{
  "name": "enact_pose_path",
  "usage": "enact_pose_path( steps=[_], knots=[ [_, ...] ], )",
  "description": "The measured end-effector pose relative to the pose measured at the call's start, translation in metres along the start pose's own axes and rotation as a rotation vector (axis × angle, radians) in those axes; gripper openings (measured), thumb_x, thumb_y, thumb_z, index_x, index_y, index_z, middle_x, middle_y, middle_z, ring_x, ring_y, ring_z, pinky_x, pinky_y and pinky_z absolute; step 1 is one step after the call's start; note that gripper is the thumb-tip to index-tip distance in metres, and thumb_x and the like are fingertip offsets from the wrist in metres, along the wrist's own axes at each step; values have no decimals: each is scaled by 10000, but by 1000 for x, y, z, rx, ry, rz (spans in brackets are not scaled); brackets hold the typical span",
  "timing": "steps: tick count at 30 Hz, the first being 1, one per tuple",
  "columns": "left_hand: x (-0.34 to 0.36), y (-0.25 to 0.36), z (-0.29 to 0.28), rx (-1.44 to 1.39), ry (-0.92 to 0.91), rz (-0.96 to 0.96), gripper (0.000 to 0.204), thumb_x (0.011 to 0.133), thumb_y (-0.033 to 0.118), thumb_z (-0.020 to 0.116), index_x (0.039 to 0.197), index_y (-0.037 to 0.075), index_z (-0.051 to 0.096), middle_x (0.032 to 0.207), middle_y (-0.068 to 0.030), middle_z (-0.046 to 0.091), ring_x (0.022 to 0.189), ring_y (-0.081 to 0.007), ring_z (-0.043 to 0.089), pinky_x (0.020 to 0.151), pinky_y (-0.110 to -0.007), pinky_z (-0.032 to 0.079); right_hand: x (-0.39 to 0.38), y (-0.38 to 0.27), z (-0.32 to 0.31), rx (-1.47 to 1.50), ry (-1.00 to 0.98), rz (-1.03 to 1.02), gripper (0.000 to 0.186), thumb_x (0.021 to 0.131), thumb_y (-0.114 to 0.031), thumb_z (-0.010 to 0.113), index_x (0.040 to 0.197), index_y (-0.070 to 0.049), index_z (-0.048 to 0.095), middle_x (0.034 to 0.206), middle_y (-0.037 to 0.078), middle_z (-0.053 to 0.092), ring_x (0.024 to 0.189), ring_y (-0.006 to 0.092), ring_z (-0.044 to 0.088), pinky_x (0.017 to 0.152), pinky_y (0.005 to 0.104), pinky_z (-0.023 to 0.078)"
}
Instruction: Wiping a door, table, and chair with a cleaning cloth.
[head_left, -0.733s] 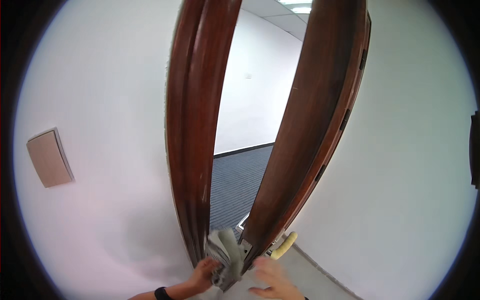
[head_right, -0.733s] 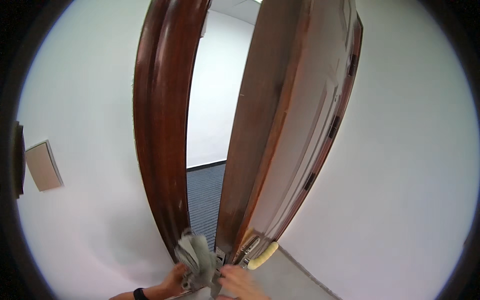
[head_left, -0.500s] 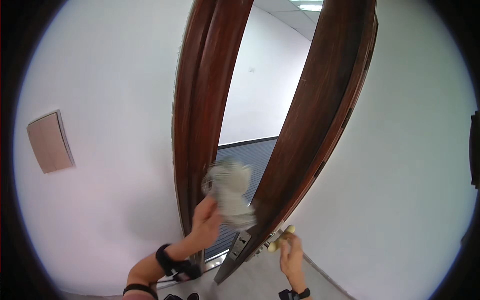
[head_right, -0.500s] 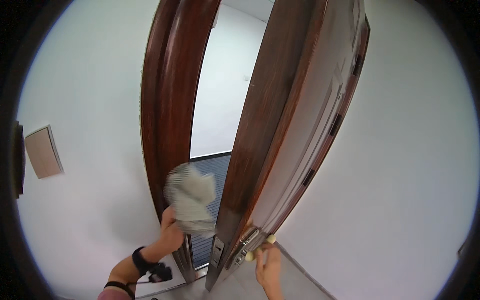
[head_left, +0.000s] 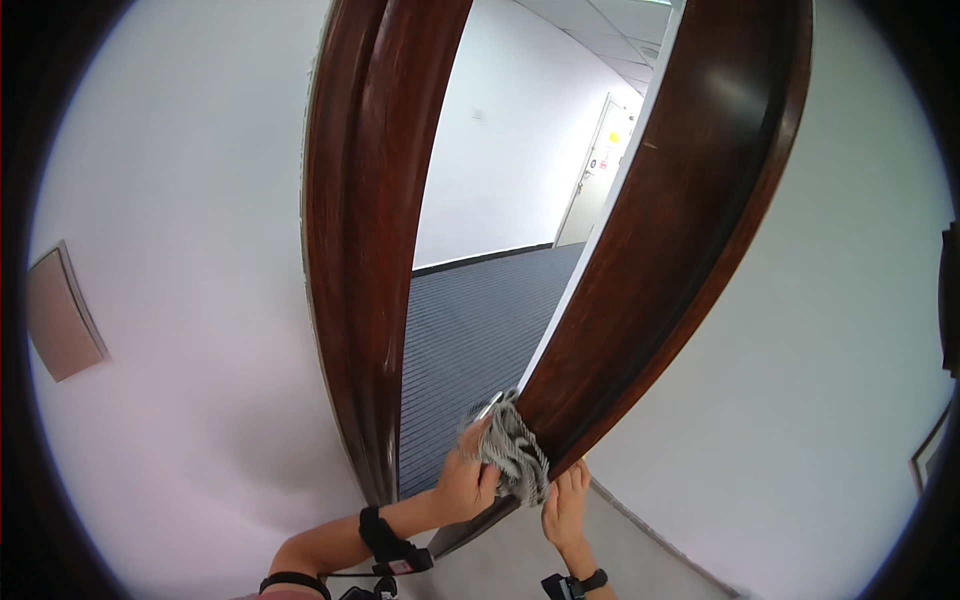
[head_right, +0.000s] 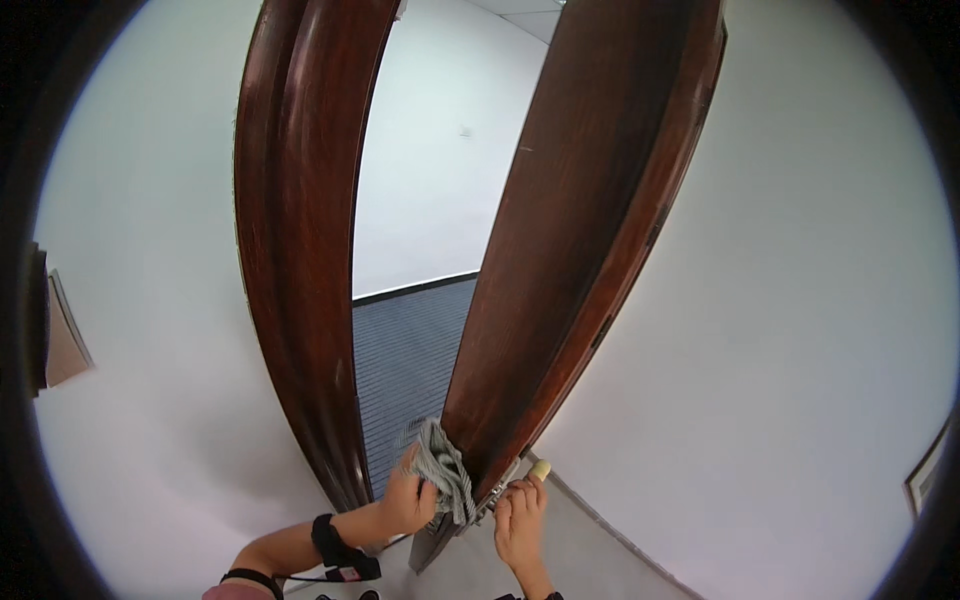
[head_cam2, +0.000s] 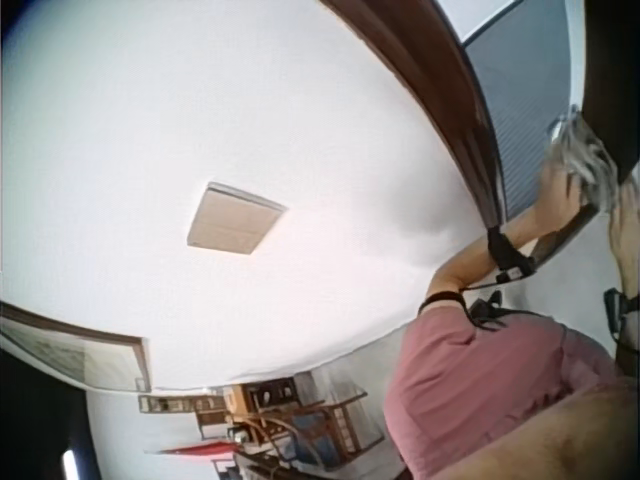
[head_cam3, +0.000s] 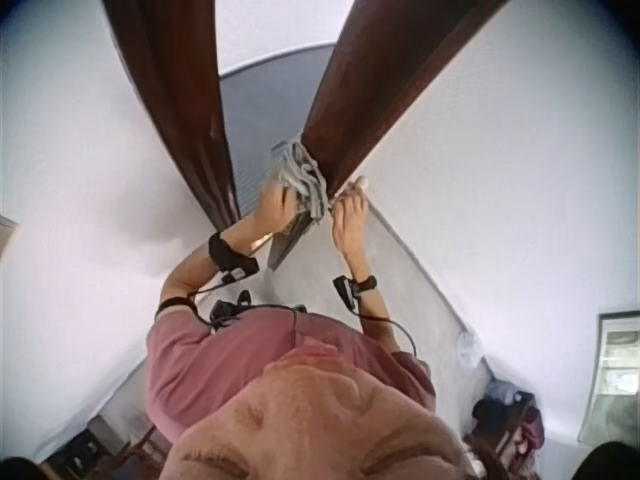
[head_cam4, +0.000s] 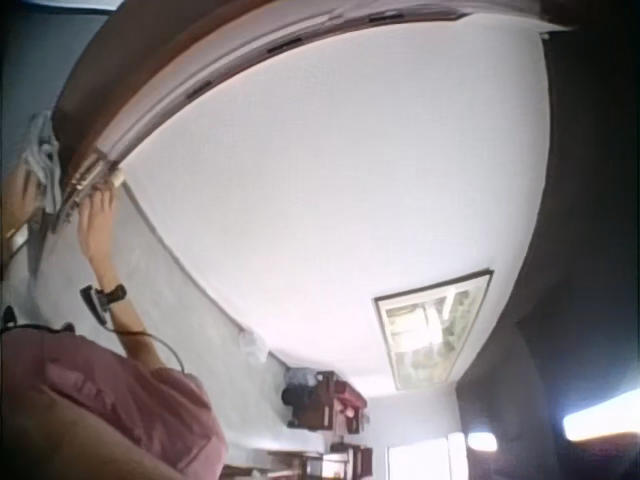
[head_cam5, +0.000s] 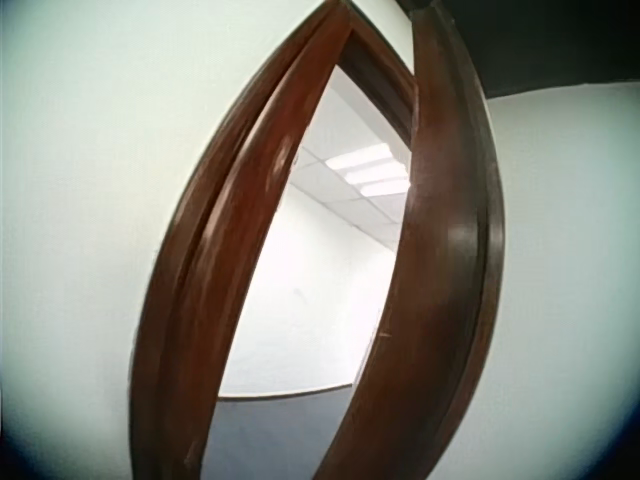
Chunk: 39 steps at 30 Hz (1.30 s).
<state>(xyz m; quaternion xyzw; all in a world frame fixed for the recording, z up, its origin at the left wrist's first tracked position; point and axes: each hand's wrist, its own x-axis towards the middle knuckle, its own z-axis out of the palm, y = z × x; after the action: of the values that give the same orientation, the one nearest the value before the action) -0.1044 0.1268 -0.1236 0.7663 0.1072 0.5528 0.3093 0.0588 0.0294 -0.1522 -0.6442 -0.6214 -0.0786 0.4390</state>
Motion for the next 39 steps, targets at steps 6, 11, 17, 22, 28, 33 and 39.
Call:
enact_pose_path(
  steps=[6, 11, 17, 22, 28, 33, 39],
  knots=[
    [130, 96, 4, 42, 212, 346, 260, 811, 25, 396, 1047, -69, 450, 939, -240, 503, 805, -360, 508, 750, -398, 408, -14, -4, -21, 106, 62, 40, 79, 823, -73, 445, 826, -13, 496, 961, 145, 497, 1099, 395, 362, 948, 455, 269],
    [186, 176, 28, -231, 196, 278, 202, 828, 37, 410, 1018, -23, 447, 767, -120, 466, 651, -249, 436, 626, -306, 396, -21, -3, -76, 118, 101, 72, 88, 779, -86, 539, 823, -21, 499, 943, 131, 496, 1117, 362, 378, 953, 443, 274],
    [87, 96, 34, 29, -78, 165, 381, 746, -16, 442, 1124, -46, 482, 1163, -235, 490, 1068, -339, 503, 955, -366, 336, -16, 12, -89, 172, 200, 123, 119, 758, -91, 565, 832, -25, 498, 980, 136, 491, 1130, 367, 372, 950, 447, 277],
    [67, 23, 1, 105, 27, -394, 270, 806, 46, 482, 1070, -3, 519, 1008, -203, 568, 860, -323, 593, 874, -361, 396, -29, 35, -92, 177, 166, 111, 180, 790, -99, 525, 938, 2, 511, 1129, 194, 465, 1157, 387, 353, 983, 439, 250],
    [40, -10, 62, -27, -254, -319, 271, 842, 94, 462, 1105, 31, 473, 901, -222, 542, 884, -376, 530, 819, -404, 406, -48, 67, -78, 223, 134, 204, 427, 834, -179, 495, 1201, 32, 435, 1297, 225, 359, 1212, 394, 306, 1012, 411, 223],
    [74, -26, 110, 64, -437, -633, 455, 841, 134, 447, 1254, -4, 317, 999, -259, 552, 971, -382, 530, 837, -416, 403, -89, 128, -75, 220, 9, 324, 439, 830, -210, 496, 1194, 28, 431, 1280, 221, 374, 1194, 396, 322, 1001, 410, 238],
    [110, -90, 133, -50, -484, -746, 331, 854, 163, 449, 1127, -23, 466, 891, -172, 606, 814, -273, 603, 717, -365, 467, -93, 136, -63, 73, 114, 305, 404, 794, -184, 536, 1139, 14, 467, 1164, 211, 472, 1075, 389, 414, 947, 405, 301]
  ],
)
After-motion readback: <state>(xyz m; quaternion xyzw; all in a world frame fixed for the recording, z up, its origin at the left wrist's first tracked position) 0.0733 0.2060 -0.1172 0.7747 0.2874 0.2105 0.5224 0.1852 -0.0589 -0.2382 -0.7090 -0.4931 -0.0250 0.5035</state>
